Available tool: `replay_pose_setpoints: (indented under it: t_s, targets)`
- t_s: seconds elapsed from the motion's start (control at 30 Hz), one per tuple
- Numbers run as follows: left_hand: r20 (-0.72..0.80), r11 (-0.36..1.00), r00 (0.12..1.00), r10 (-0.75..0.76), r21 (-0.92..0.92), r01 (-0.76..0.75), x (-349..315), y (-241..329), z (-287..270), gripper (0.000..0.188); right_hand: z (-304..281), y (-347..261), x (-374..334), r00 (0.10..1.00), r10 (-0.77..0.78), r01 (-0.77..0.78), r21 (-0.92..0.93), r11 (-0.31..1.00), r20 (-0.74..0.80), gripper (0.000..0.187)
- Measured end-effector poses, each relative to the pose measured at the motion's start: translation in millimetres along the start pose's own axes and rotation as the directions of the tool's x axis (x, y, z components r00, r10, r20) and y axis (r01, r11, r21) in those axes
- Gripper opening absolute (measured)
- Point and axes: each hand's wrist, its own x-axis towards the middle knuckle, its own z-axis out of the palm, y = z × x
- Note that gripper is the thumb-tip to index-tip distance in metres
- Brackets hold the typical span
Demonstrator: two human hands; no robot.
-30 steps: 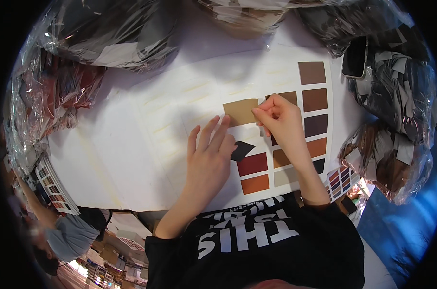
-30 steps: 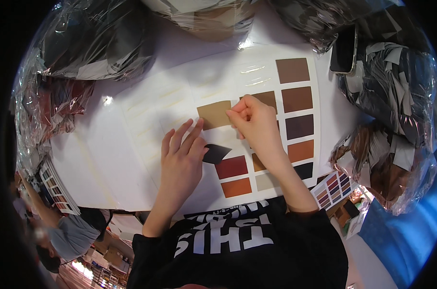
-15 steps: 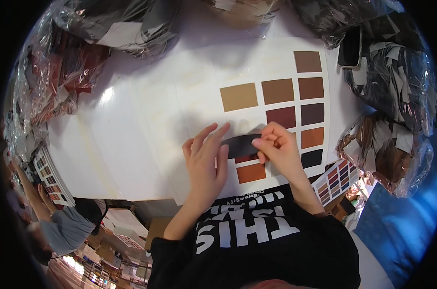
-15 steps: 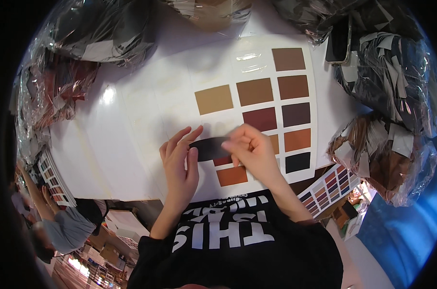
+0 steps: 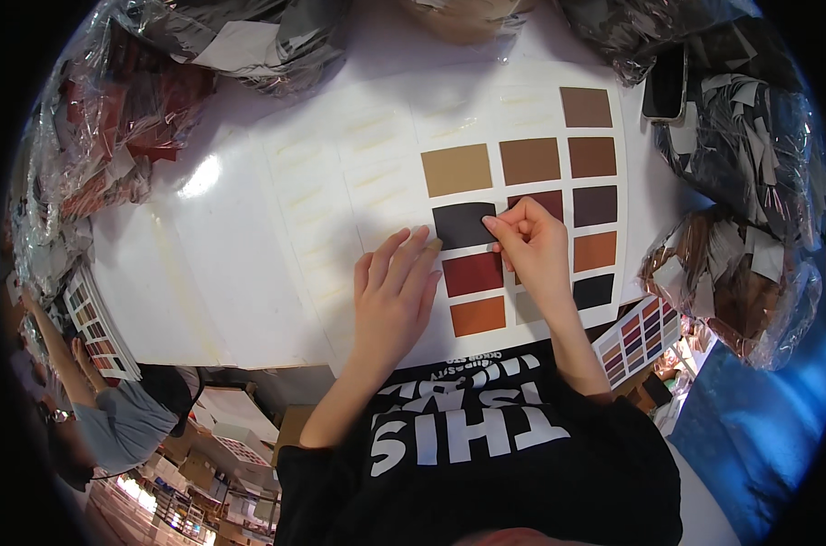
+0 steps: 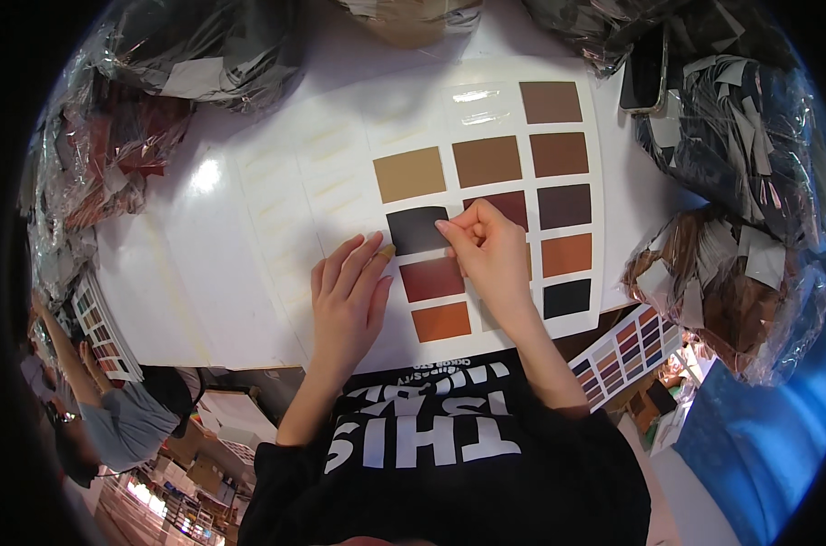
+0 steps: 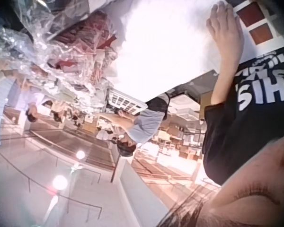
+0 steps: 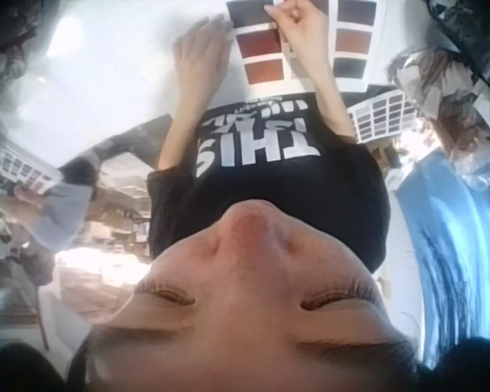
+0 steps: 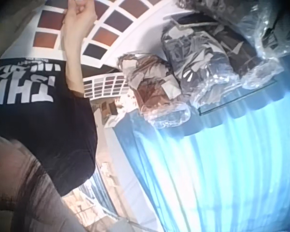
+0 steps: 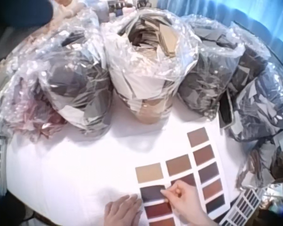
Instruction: Selecting various colored material samples from plastic bags and placing or matching them on a sample board.
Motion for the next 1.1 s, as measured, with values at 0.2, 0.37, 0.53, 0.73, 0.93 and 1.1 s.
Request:
replay_pose_setpoints:
  t_s: [0.2, 0.37, 0.53, 0.73, 0.93, 1.1]
  targets:
    - [0.029, 0.998, 0.998, 0.055, 0.014, -0.055, 6, -1, 4, 0.036, 1, -1, -1, 1.000, 0.000, -0.001, -0.035, 0.999, -0.007, 0.018]
    - [0.059, 0.992, 0.994, 0.092, 0.076, -0.096, 8, -3, 8, 0.036, 3, 1, -1, 1.000, -0.017, 0.016, -0.047, 0.999, -0.024, 0.020]
    - [0.087, 0.989, 0.992, 0.086, 0.113, -0.096, 8, -2, 8, 0.035, 6, 0, -1, 0.999, -0.033, 0.029, -0.090, 0.995, -0.040, 0.019]
    - [0.155, 0.974, 0.984, 0.090, 0.194, -0.120, 7, 8, 7, 0.044, 3, -5, -3, 0.960, -0.273, 0.206, -0.510, 0.835, -0.059, 0.029]
    - [0.177, 0.955, 0.948, 0.264, 0.087, -0.283, 26, 14, 29, 0.053, -29, -10, -17, 0.942, -0.316, 0.213, -0.524, 0.825, -0.114, 0.031]
    - [0.187, 0.934, 0.934, 0.305, 0.131, -0.331, 32, 25, 15, 0.051, -58, -12, -39, 0.906, -0.405, 0.309, -0.457, 0.834, -0.126, 0.031]
